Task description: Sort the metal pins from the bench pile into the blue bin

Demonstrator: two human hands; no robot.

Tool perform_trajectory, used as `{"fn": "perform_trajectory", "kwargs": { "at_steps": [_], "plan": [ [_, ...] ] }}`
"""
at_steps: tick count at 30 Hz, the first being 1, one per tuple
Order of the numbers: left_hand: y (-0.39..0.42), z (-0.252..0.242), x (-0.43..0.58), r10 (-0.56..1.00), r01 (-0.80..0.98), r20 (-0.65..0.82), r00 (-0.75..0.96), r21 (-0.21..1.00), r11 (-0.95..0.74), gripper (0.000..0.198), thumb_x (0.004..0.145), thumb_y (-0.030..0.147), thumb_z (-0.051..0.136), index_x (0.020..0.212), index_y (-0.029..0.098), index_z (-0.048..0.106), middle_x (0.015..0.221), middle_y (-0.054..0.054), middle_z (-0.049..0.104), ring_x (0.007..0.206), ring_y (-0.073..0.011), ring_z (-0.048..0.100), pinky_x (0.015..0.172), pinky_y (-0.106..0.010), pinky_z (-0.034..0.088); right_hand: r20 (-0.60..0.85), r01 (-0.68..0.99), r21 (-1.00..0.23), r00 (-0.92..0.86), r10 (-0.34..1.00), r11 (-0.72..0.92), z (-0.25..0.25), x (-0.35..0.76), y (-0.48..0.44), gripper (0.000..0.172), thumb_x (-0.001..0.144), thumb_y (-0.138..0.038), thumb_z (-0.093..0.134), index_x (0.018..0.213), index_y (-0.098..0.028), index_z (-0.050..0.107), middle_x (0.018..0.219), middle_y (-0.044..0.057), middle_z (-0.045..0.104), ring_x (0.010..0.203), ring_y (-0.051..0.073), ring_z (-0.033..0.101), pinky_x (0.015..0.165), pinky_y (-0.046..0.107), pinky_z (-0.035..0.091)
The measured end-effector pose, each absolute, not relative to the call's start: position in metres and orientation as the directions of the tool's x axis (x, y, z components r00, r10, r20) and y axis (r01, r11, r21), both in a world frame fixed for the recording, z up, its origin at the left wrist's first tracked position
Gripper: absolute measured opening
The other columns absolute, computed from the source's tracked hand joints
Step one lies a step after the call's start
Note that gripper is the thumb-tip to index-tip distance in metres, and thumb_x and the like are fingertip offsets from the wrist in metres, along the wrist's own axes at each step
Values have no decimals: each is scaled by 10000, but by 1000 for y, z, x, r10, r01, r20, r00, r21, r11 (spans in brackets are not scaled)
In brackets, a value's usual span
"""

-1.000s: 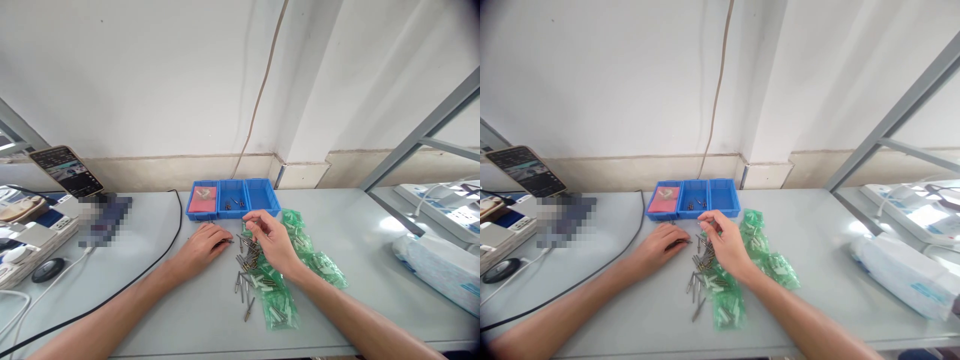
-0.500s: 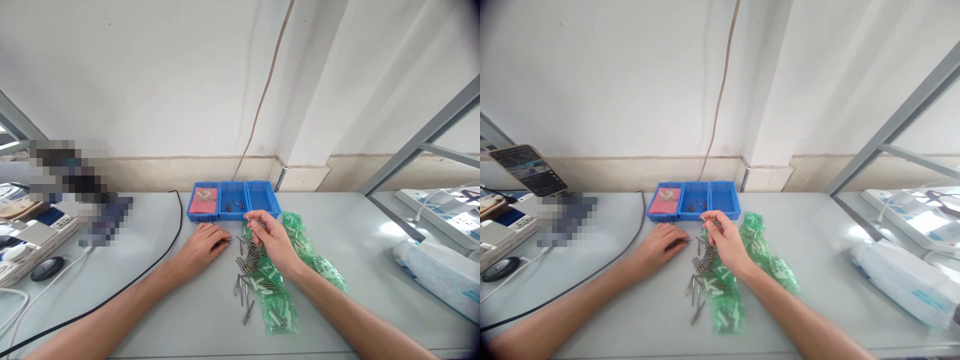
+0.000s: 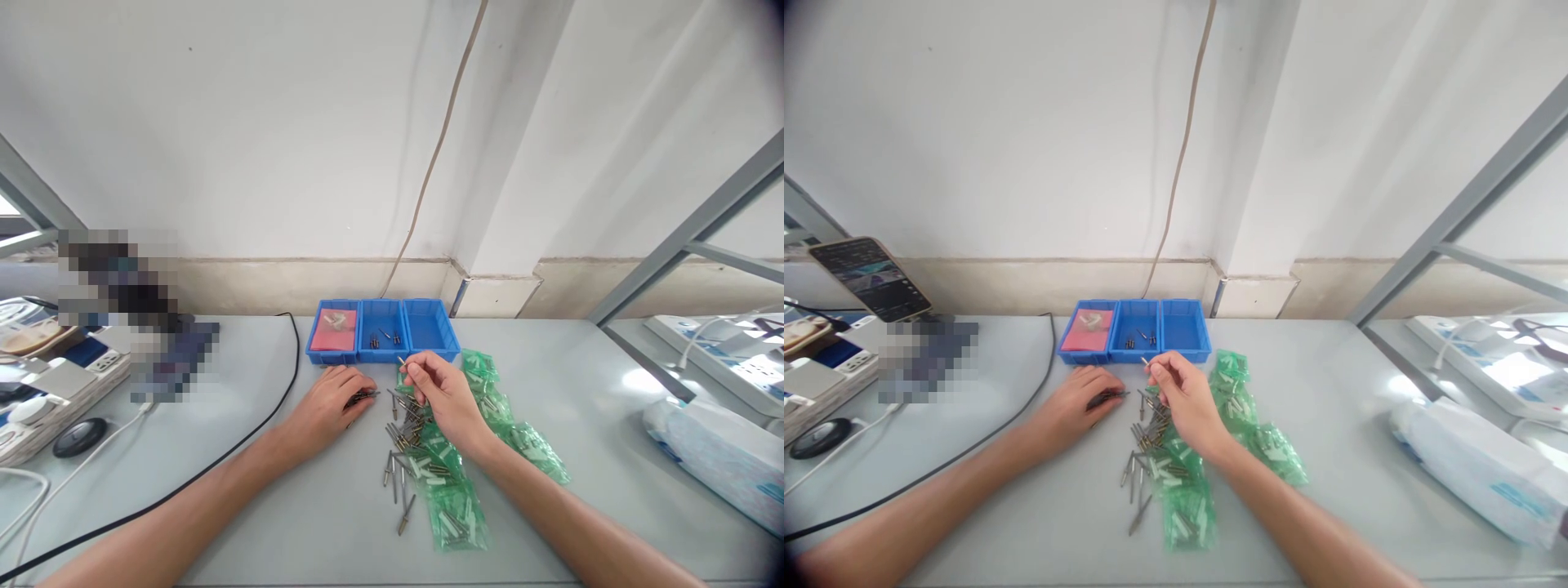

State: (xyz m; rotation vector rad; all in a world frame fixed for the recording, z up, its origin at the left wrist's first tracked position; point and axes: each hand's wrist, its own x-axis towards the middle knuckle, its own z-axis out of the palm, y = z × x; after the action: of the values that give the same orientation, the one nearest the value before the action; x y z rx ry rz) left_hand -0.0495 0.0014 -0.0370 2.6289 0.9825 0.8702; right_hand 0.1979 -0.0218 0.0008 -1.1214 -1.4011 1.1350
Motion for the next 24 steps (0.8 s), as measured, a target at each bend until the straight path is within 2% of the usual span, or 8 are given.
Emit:
{"fn": "perform_trajectory", "kwargs": {
  "at_steps": [4, 10, 16, 20, 24],
  "plan": [
    [2, -39, -50, 651, 533, 456, 607, 374, -759, 127, 1111, 277, 566, 1143, 215, 672, 1091, -53, 734, 985, -213, 650, 914, -379, 482, 101, 15, -995, -82, 991, 103, 2, 197, -21, 355, 1012, -561, 649, 979, -210, 693, 847, 1, 634, 610, 126, 486, 578, 274, 413],
    [2, -38, -50, 646, 525, 458, 611, 377, -763, 140, 1117, 272, 549, 1139, 218, 677, 1093, -52, 738, 989, -212, 652, 917, -381, 481, 60, 31, -997, -108, 992, 64, 6, 198, -23, 362, 953, -540, 726, 1141, -231, 750, 924, 21, 702, 646, 140, 537, 631, 294, 470],
    [2, -37, -50, 623, 506, 484, 615, 364, -782, 96, 1094, 212, 584, 1151, 220, 661, 1119, -46, 739, 1019, -212, 655, 932, -375, 468, 33, -19, -999, -99, 995, 32, 6, 197, -23, 343, 936, -545, 739, 1038, -217, 743, 1005, 42, 714, 622, 124, 502, 615, 296, 449],
    [2, -38, -50, 610, 497, 495, 619, 354, -792, 118, 1098, 187, 562, 1149, 218, 664, 1120, -49, 745, 1019, -210, 656, 935, -378, 468, 49, -51, -998, -91, 995, 45, 6, 197, -22, 332, 945, -539, 729, 992, -211, 708, 957, 26, 672, 622, 118, 484, 607, 286, 427],
    [2, -36, -49, 609, 492, 494, 621, 358, -793, 121, 1097, 189, 558, 1147, 215, 666, 1109, -51, 749, 1019, -211, 666, 927, -378, 475, 54, 9, -998, -85, 995, 55, 6, 196, -22, 294, 937, -513, 740, 1004, -232, 689, 783, -21, 588, 622, 142, 483, 600, 288, 413]
  ]
}}
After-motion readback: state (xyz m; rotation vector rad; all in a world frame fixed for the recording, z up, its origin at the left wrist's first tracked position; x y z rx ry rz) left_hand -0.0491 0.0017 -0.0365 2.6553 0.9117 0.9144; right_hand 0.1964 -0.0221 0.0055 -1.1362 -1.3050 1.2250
